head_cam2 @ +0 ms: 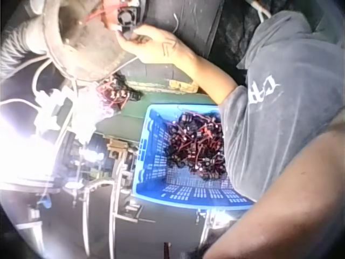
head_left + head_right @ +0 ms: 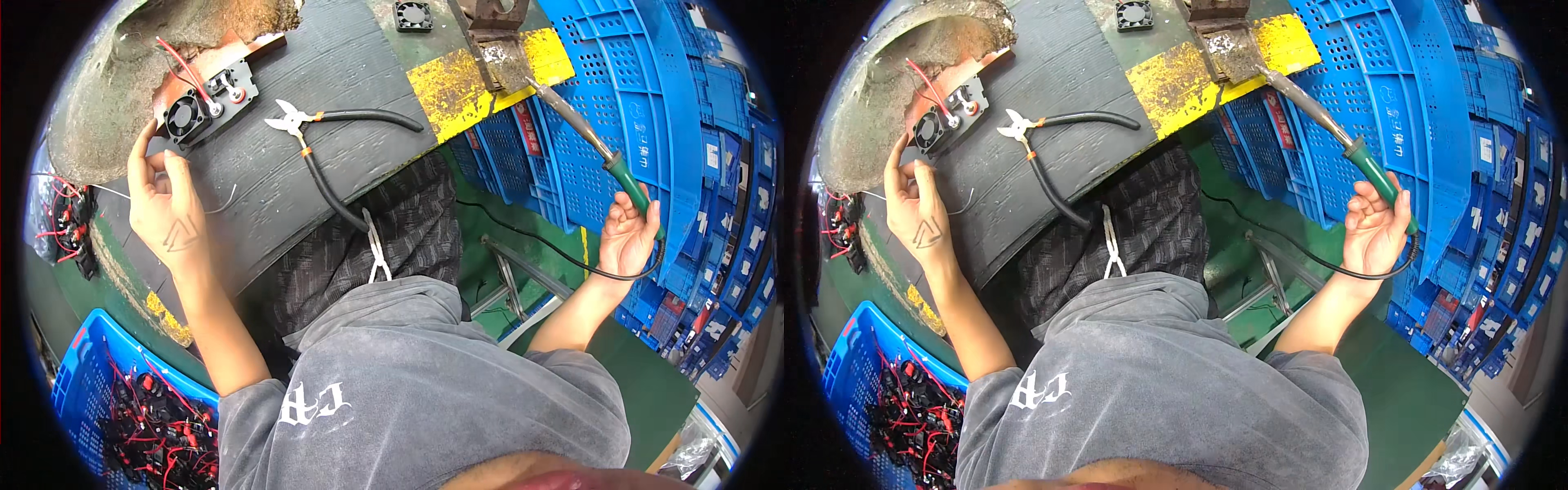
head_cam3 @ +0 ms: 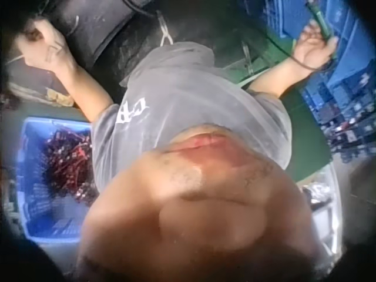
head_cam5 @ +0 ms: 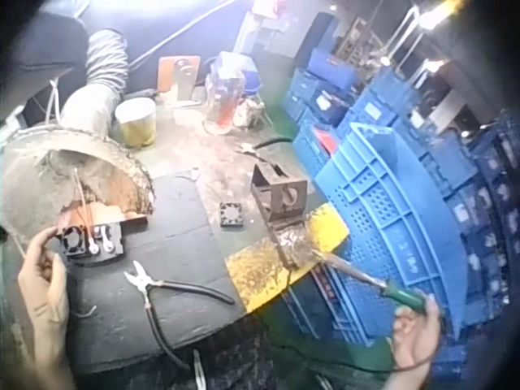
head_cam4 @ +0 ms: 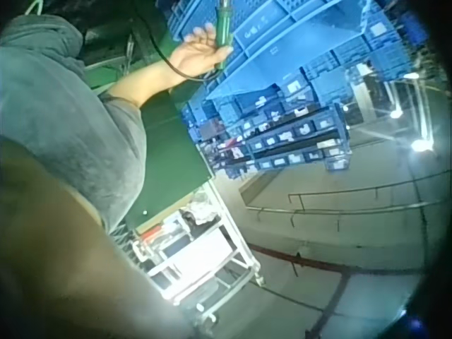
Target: Soldering wires onto small electronic cooling fans and trimming them with wire cutters on an assembly line.
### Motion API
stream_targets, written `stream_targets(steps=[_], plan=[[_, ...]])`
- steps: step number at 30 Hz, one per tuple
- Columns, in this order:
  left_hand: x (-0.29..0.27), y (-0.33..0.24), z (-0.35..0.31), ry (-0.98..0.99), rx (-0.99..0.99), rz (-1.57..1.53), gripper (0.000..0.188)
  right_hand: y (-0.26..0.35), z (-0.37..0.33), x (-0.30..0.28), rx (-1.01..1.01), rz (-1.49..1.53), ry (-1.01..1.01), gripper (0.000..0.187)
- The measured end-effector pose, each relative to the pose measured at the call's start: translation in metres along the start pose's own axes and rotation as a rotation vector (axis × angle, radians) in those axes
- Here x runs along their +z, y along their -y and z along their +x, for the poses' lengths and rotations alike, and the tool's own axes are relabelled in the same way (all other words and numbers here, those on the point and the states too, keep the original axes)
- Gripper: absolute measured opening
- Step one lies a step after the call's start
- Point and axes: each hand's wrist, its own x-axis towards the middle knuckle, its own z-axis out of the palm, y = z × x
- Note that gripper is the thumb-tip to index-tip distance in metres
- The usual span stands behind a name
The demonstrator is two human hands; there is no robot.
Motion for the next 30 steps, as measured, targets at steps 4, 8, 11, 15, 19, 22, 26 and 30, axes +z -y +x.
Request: stream_targets(steps=[4, 8, 11, 15, 19, 22, 26, 30], plan=[[0.0, 0.0, 0.001, 0.011, 0.008, 0.031, 0.039, -0.003, -0.002, -0.002, -0.029, -0.037, -0.105, 0.04], [-0.002, 0.0, 0.002, 0.029, 0.006, 0.04, 0.04, 0.0, -0.008, -0.001, -0.02, -0.038, -0.019, 0.04], [-0.006, -0.002, 0.002, 0.048, 0.036, 0.127, 0.041, 0.0, -0.01, -0.006, -0.014, -0.072, -0.053, 0.043], [-0.005, 0.006, 0.006, 0.076, 0.069, 0.085, 0.047, -0.001, -0.012, -0.037, -0.019, 0.004, -0.138, 0.042], [-0.008, -0.003, 0.01, 0.195, 0.109, 0.178, 0.057, -0.007, -0.007, -0.047, -0.06, 0.127, 0.041, 0.046], [-0.012, -0.005, 0.013, 0.29, 0.175, 0.227, 0.064, -0.016, -0.004, -0.047, -0.054, 0.161, 0.091, 0.047], [-0.014, -0.009, 0.017, 0.344, 0.149, 0.234, 0.068, -0.023, -0.008, -0.044, -0.032, 0.191, 0.084, 0.046], [-0.017, -0.012, 0.019, 0.352, 0.154, 0.264, 0.073, -0.032, -0.009, -0.038, -0.009, 0.202, 0.104, 0.045]])
